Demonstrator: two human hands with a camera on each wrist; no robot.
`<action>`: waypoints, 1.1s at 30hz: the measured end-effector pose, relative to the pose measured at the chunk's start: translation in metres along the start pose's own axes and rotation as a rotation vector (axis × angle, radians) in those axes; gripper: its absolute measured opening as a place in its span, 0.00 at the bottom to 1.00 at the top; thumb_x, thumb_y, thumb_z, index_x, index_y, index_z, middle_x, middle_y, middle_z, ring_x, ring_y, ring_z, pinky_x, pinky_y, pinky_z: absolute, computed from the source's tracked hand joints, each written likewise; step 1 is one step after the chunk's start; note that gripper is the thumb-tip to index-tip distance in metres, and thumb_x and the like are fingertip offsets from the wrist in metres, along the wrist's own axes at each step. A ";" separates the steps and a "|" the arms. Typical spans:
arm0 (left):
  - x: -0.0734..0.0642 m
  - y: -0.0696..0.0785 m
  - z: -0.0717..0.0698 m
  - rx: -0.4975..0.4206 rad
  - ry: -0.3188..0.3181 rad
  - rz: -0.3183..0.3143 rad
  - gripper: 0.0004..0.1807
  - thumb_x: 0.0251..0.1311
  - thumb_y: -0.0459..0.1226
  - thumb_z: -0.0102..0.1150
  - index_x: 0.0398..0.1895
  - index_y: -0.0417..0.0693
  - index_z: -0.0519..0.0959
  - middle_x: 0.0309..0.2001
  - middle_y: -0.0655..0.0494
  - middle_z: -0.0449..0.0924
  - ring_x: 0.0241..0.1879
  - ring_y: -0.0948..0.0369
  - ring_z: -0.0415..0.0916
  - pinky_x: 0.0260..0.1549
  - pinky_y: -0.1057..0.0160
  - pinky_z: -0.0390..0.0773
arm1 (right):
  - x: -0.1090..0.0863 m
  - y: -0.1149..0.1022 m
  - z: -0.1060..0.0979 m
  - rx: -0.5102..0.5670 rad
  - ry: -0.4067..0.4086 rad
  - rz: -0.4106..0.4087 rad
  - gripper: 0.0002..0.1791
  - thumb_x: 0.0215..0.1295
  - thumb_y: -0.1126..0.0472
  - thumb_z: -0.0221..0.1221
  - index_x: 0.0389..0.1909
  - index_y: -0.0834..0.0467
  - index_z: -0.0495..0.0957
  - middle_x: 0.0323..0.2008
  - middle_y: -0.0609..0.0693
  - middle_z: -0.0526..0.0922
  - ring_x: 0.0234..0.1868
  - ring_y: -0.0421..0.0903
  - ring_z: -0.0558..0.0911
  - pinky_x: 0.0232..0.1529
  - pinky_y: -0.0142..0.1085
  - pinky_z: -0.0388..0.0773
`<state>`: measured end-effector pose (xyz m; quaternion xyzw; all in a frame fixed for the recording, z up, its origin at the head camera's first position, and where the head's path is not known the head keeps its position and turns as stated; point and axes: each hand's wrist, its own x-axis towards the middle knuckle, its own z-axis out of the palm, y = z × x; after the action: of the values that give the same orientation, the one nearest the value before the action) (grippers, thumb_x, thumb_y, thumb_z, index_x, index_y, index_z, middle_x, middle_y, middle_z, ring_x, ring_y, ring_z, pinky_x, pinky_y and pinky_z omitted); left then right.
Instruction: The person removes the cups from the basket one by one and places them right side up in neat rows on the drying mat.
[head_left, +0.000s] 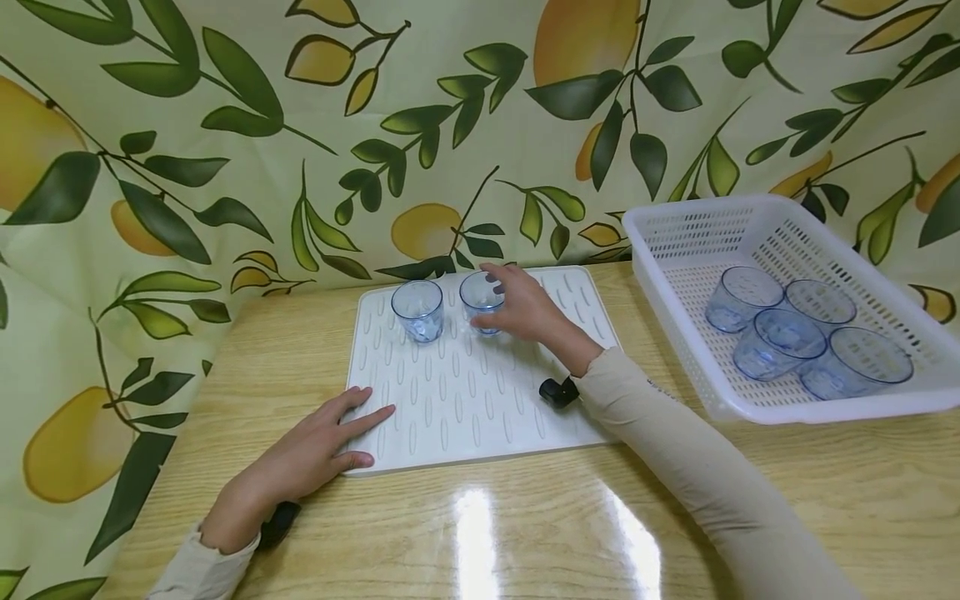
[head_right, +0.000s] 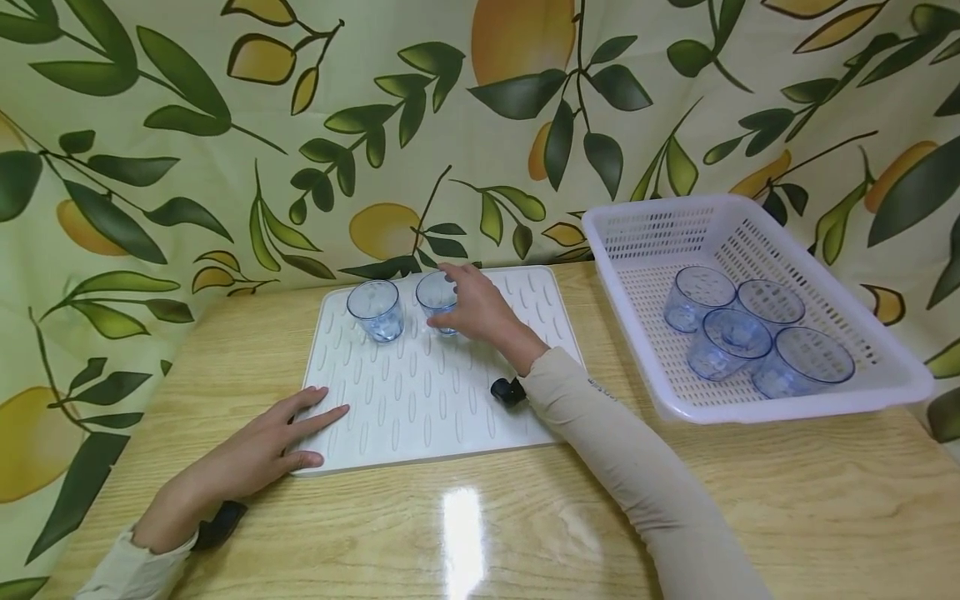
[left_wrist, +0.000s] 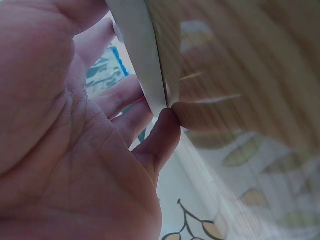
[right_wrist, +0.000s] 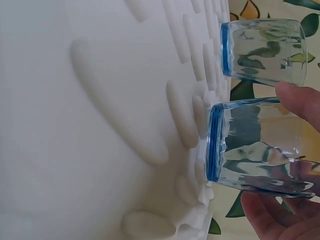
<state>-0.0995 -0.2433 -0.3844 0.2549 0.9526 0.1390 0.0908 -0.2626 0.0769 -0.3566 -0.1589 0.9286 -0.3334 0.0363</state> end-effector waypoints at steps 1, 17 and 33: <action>0.000 0.000 0.000 0.002 0.002 0.004 0.36 0.62 0.48 0.63 0.74 0.65 0.65 0.75 0.42 0.58 0.74 0.40 0.56 0.65 0.36 0.65 | 0.000 0.000 -0.001 -0.005 0.001 0.000 0.51 0.52 0.49 0.75 0.75 0.52 0.61 0.64 0.57 0.73 0.64 0.55 0.74 0.63 0.50 0.73; 0.000 0.000 -0.003 -0.008 0.009 0.003 0.35 0.62 0.47 0.63 0.74 0.64 0.65 0.75 0.42 0.58 0.74 0.40 0.56 0.66 0.36 0.64 | 0.001 0.002 0.001 -0.008 -0.013 0.007 0.52 0.52 0.50 0.75 0.76 0.50 0.59 0.65 0.58 0.70 0.64 0.56 0.74 0.63 0.51 0.73; 0.000 0.001 -0.003 -0.010 0.009 0.026 0.35 0.62 0.49 0.63 0.74 0.62 0.66 0.74 0.40 0.59 0.73 0.39 0.57 0.65 0.36 0.65 | -0.040 -0.001 -0.034 0.078 0.022 -0.039 0.49 0.59 0.46 0.69 0.78 0.49 0.54 0.73 0.54 0.64 0.70 0.56 0.68 0.67 0.54 0.69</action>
<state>-0.1001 -0.2429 -0.3808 0.2660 0.9490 0.1460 0.0857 -0.2303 0.1096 -0.3312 -0.1719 0.9119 -0.3719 0.0255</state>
